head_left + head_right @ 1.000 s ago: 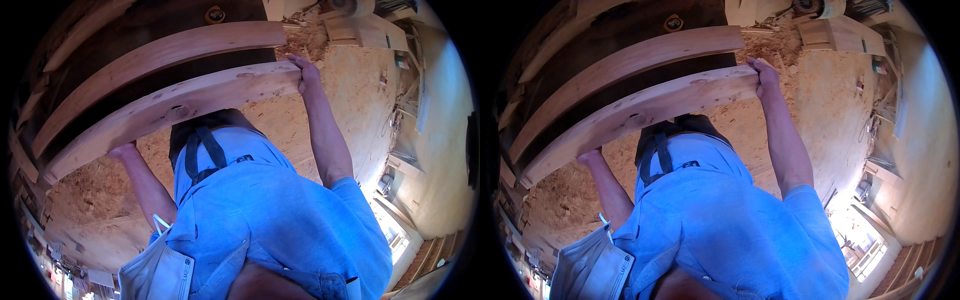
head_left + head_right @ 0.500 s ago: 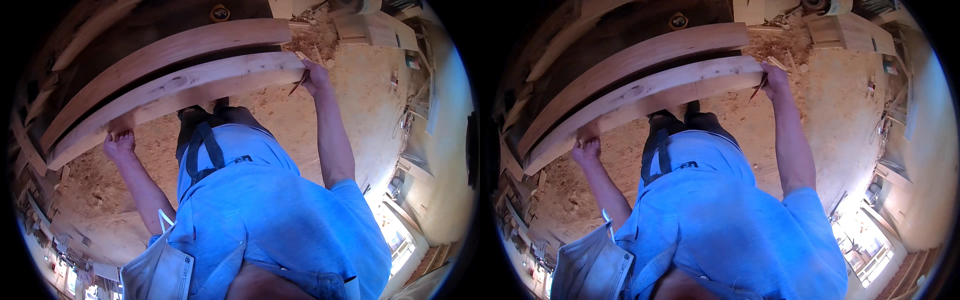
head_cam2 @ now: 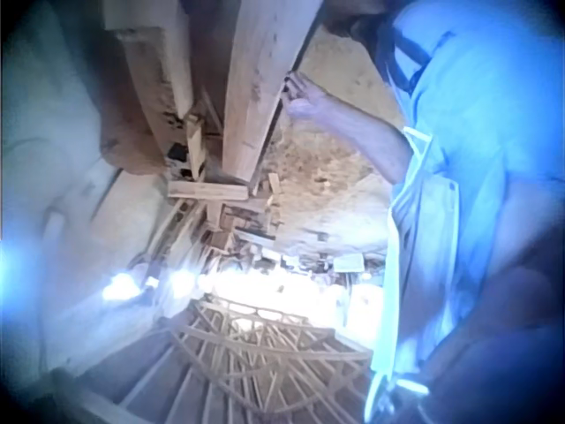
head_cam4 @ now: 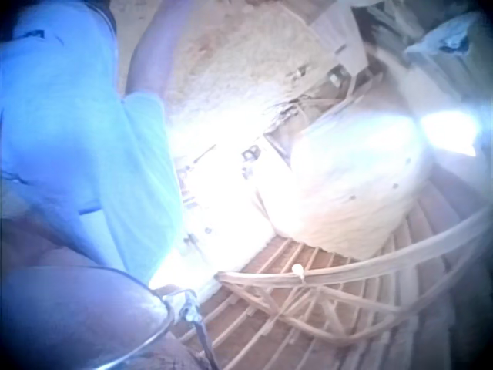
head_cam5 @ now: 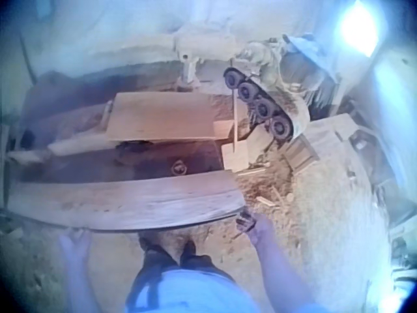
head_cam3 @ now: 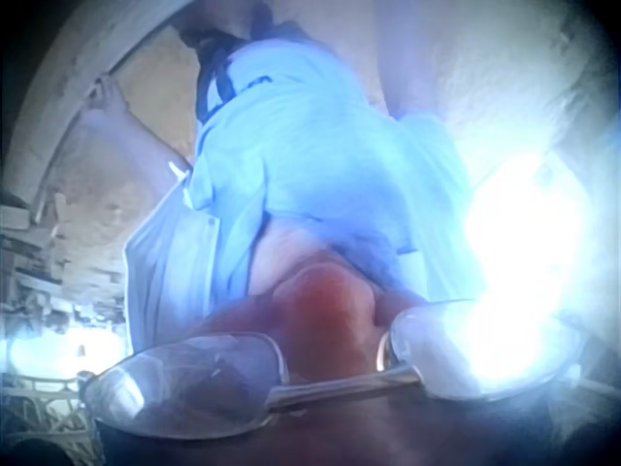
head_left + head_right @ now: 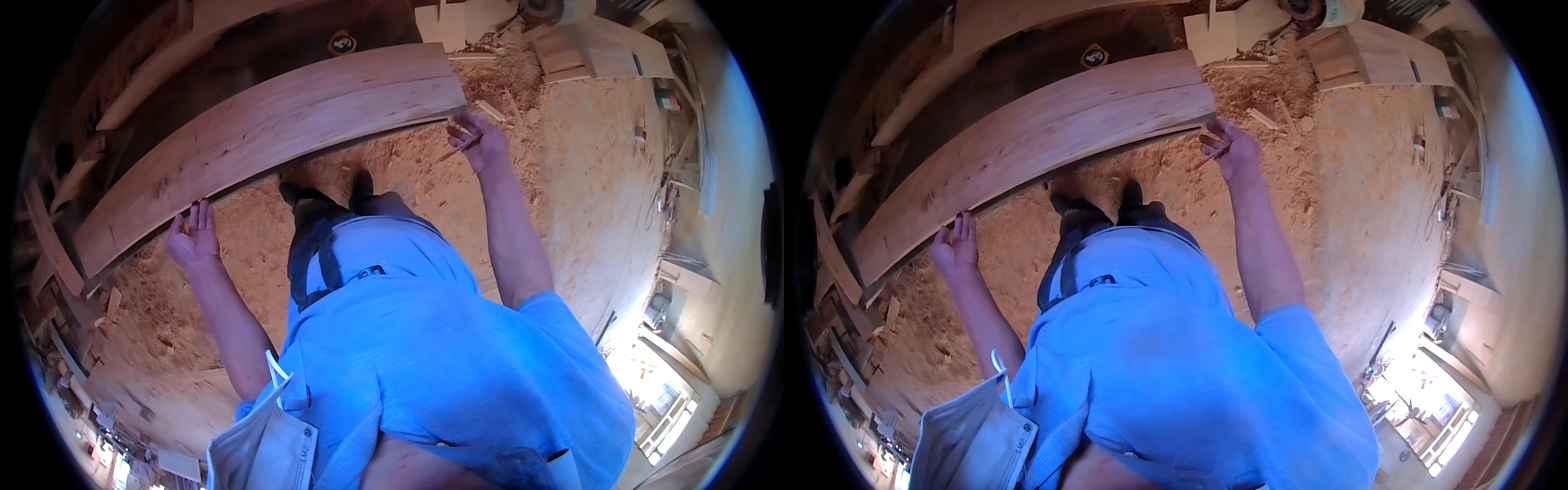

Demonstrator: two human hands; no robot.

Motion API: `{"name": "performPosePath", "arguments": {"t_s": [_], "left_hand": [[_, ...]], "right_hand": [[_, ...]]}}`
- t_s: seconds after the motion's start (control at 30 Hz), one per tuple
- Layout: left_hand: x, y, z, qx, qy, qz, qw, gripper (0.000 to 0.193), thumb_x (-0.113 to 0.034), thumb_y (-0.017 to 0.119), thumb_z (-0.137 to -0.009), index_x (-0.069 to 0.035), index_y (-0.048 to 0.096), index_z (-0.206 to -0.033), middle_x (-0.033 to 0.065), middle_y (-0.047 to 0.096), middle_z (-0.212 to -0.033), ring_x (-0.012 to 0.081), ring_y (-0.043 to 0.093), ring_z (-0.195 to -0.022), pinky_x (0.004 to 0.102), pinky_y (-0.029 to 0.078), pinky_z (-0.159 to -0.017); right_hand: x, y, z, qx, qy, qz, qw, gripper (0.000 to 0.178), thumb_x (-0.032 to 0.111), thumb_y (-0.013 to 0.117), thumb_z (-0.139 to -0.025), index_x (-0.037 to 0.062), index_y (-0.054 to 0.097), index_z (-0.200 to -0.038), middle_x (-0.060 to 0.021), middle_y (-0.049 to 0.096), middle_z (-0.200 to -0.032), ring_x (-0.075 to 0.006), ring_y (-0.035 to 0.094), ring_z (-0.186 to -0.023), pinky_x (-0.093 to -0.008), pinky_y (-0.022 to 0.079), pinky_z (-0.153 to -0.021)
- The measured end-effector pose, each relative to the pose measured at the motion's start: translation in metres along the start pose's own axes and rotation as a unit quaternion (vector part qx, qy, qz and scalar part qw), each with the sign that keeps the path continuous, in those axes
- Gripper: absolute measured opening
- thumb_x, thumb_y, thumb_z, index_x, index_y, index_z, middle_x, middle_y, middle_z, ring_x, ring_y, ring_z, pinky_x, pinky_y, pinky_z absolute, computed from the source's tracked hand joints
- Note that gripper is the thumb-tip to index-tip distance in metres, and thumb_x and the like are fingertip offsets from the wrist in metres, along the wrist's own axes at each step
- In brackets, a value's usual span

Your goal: The person measures a long wooden plank using a tape measure and marks specific points with a pencil. They repeatedly reposition the tape measure to verify measurements and make additional marks along the plank's length. The person also uses a metal ruler to draw straight lines between the marked points.

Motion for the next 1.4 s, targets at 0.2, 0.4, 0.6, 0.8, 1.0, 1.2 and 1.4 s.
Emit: {"name": "performPosePath", "arguments": {"t_s": [0.2,0.4,0.6,0.8,1.0,1.2,1.4], "left_hand": [[0.012,0.018,0.022,0.034,-0.004,-0.038,0.999,0.057,-0.016,0.042,-0.103,0.006,0.019,-0.150,0.0294,0.030,-0.156,0.0481,0.043,-0.139,0.0570,0.038,-0.116],[0.011,0.002,0.039,0.088,0.048,-0.019,0.995,0.023,-0.010,0.055,-0.096,0.001,0.057,-0.116,0.0185,0.062,-0.112,0.0342,0.062,-0.106,0.0504,0.052,-0.098],[0.049,0.028,0.053,0.131,-0.009,-0.041,0.990,0.046,-0.018,0.057,-0.096,-0.017,0.046,-0.141,0.0064,0.060,-0.123,0.0277,0.070,-0.099,0.0430,0.056,-0.086],[0.065,0.008,0.076,0.171,-0.003,-0.203,0.964,0.062,-0.021,0.059,-0.096,-0.002,0.037,-0.151,0.0143,0.064,-0.125,0.0227,0.070,-0.098,0.0381,0.056,-0.086],[0.078,-0.144,0.089,0.154,-0.015,-0.251,0.956,0.064,-0.019,0.068,-0.089,0.004,0.048,-0.145,0.0124,0.069,-0.103,0.0176,0.065,-0.080,0.0326,0.054,-0.069],[0.015,-0.334,0.113,0.026,-0.033,-0.231,0.972,0.057,-0.023,0.064,-0.093,0.002,0.050,-0.143,0.0132,0.071,-0.111,0.0202,0.069,-0.088,0.0334,0.054,-0.079],[-0.034,-0.425,0.127,-0.070,-0.017,-0.182,0.981,0.064,-0.025,0.055,-0.098,0.004,0.036,-0.151,0.0189,0.070,-0.122,0.0254,0.072,-0.097,0.0373,0.053,-0.085]], "right_hand": [[-0.043,-0.023,0.000,0.112,0.052,-0.061,0.990,0.035,0.022,0.051,-0.102,-0.0048,0.056,-0.124,-0.0215,0.064,-0.115,-0.0367,0.066,-0.095,-0.0472,0.055,-0.083],[-0.106,0.000,0.049,0.134,0.140,0.012,0.981,0.033,0.028,0.055,-0.101,0.0050,0.055,-0.124,-0.0143,0.063,-0.114,-0.0312,0.064,-0.103,-0.0421,0.055,-0.086],[-0.178,-0.012,0.121,0.162,0.249,0.053,0.953,0.024,0.023,0.055,-0.099,0.0108,0.048,-0.080,-0.0020,0.049,-0.074,-0.0153,0.048,-0.068,-0.0302,0.040,-0.060],[-0.193,0.046,0.134,0.159,0.200,0.151,0.955,0.022,0.027,0.055,-0.099,0.0048,0.053,-0.099,-0.0077,0.053,-0.083,-0.0203,0.051,-0.073,-0.0329,0.042,-0.064],[-0.221,0.096,0.121,0.271,0.163,0.222,0.922,0.038,0.034,0.054,-0.101,0.0007,0.057,-0.119,-0.0123,0.066,-0.095,-0.0246,0.064,-0.083,-0.0325,0.048,-0.063],[-0.284,0.187,0.183,0.269,0.094,0.333,0.899,0.038,0.033,0.059,-0.098,0.0024,0.058,-0.121,-0.0130,0.071,-0.090,-0.0223,0.068,-0.070,-0.0300,0.047,-0.053],[-0.363,0.262,0.279,0.338,0.112,0.476,0.804,0.026,0.021,0.059,-0.097,0.0015,0.063,-0.114,-0.0126,0.070,-0.084,-0.0190,0.066,-0.060,-0.0264,0.041,-0.042]]}}
Point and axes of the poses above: each hand's wrist, its own z-axis away from the middle knuckle, its own y-axis out of the palm, x = y × z, the point moved 5 cm from there along -z, towards the middle knuckle
